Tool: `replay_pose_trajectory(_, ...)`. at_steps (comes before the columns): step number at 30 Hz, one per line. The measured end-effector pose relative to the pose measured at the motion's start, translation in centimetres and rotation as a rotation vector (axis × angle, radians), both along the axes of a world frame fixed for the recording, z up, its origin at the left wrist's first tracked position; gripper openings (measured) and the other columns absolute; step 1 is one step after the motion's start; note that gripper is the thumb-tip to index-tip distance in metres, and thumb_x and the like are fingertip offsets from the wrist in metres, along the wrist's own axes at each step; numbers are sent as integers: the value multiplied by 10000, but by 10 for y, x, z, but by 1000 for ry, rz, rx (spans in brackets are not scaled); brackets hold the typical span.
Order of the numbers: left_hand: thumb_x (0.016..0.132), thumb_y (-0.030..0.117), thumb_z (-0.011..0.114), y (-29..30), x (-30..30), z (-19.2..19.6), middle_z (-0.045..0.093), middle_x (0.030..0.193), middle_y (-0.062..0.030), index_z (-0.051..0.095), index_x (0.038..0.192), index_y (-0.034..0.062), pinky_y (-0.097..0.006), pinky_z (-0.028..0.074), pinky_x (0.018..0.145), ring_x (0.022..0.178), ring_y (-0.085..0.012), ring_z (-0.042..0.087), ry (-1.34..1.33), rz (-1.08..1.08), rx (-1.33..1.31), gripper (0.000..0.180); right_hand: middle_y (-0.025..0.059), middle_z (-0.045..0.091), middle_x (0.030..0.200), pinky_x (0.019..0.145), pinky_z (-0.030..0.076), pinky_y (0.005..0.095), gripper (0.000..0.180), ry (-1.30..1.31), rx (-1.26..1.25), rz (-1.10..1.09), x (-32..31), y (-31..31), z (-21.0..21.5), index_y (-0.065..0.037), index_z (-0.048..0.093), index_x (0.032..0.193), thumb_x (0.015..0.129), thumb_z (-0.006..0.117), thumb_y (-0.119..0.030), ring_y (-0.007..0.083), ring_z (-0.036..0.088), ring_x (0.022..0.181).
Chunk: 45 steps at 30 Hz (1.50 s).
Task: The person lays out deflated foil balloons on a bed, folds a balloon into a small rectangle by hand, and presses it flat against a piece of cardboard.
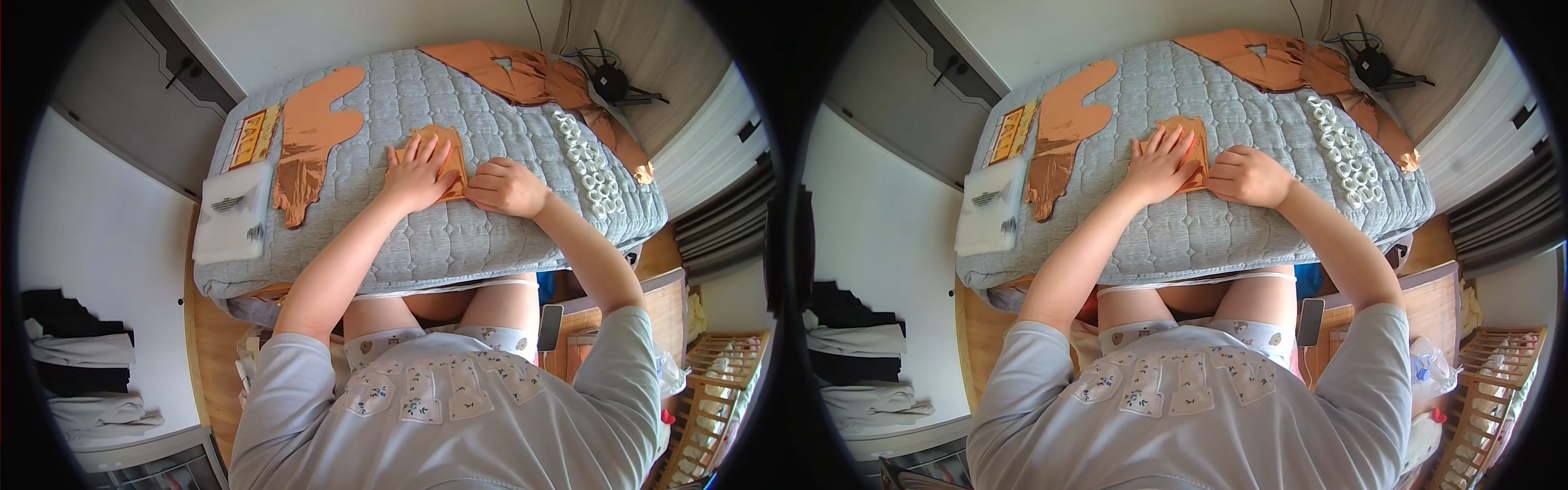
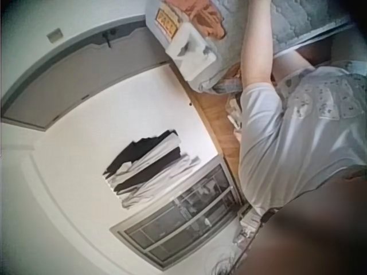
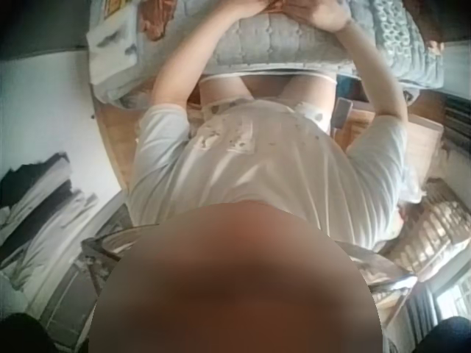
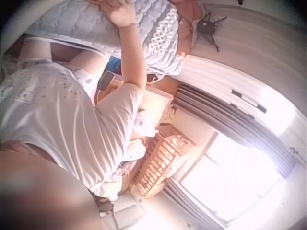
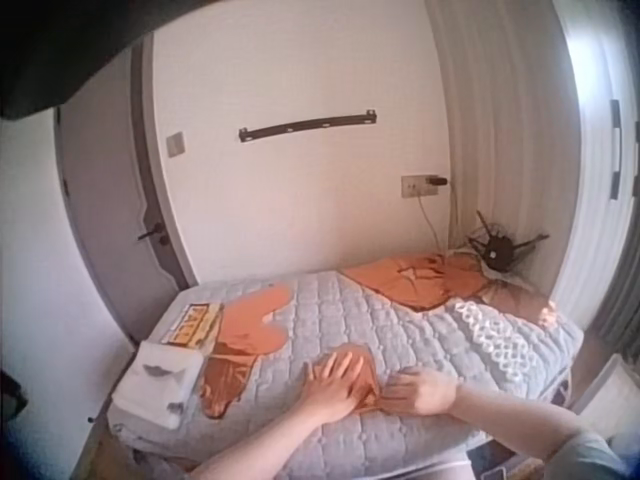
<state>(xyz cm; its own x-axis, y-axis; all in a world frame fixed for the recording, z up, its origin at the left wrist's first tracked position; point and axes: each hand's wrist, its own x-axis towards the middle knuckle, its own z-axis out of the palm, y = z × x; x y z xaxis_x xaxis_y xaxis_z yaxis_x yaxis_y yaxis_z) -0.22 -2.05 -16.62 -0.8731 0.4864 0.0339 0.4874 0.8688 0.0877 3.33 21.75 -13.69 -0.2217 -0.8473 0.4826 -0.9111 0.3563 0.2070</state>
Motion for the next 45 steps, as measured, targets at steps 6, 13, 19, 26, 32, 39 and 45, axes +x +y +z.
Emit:
replay_pose_trajectory(6,1036,638,355,-1,-2,-3,230,1706,-69,268,1634,223,-712,108,1200,1582,-317,153,12,-4,5,733,2,693,1005,883,540,351,232,3,30,-16,3,-2,4,-100,723,1006,793,746,-187,200,659,980)
replay_pose_trajectory(13,1035,607,371,0,-5,-2,206,1717,-68,267,1633,209,-748,83,1183,1586,-325,145,-33,-17,40,726,18,719,1065,910,554,345,209,127,42,-14,7,-2,5,-92,726,1019,824,695,-163,198,679,1020)
replay_pose_trajectory(19,1039,444,484,-24,-23,-9,305,1673,-116,319,1599,101,-558,198,1232,1545,-324,265,-133,28,743,677,46,714,1057,898,562,374,192,51,-45,-9,15,-8,-1,-69,689,982,822,706,-174,237,690,1012)
replay_pose_trajectory(26,1025,377,592,-73,43,4,416,1605,-131,494,1495,80,-451,310,1213,1489,-288,387,28,-328,701,564,78,728,1104,930,574,414,252,-208,-20,-8,65,3,-2,-60,698,999,776,757,-161,277,699,1045)
replay_pose_trajectory(32,998,328,604,-78,139,3,405,1620,-113,470,1519,84,-499,343,1204,1508,-273,373,194,-562,105,590,53,729,1145,1030,554,430,286,-181,-68,-6,123,-2,-8,-77,711,1038,775,765,-178,240,699,1084)
replay_pose_trajectory(39,1007,168,490,-78,142,-12,482,1567,-114,467,1520,82,-501,374,1188,1460,-269,452,244,-541,125,521,56,727,1132,971,561,438,304,-250,-241,-8,125,-8,-8,-89,728,1083,788,779,-143,268,693,1082)
replay_pose_trajectory(45,1017,128,534,-77,144,5,486,1561,-130,423,1548,68,-454,408,1172,1438,-278,482,177,-562,210,546,71,724,1087,895,568,408,272,-165,-215,-125,111,-12,-9,-84,713,1069,812,779,-140,262,700,1027)
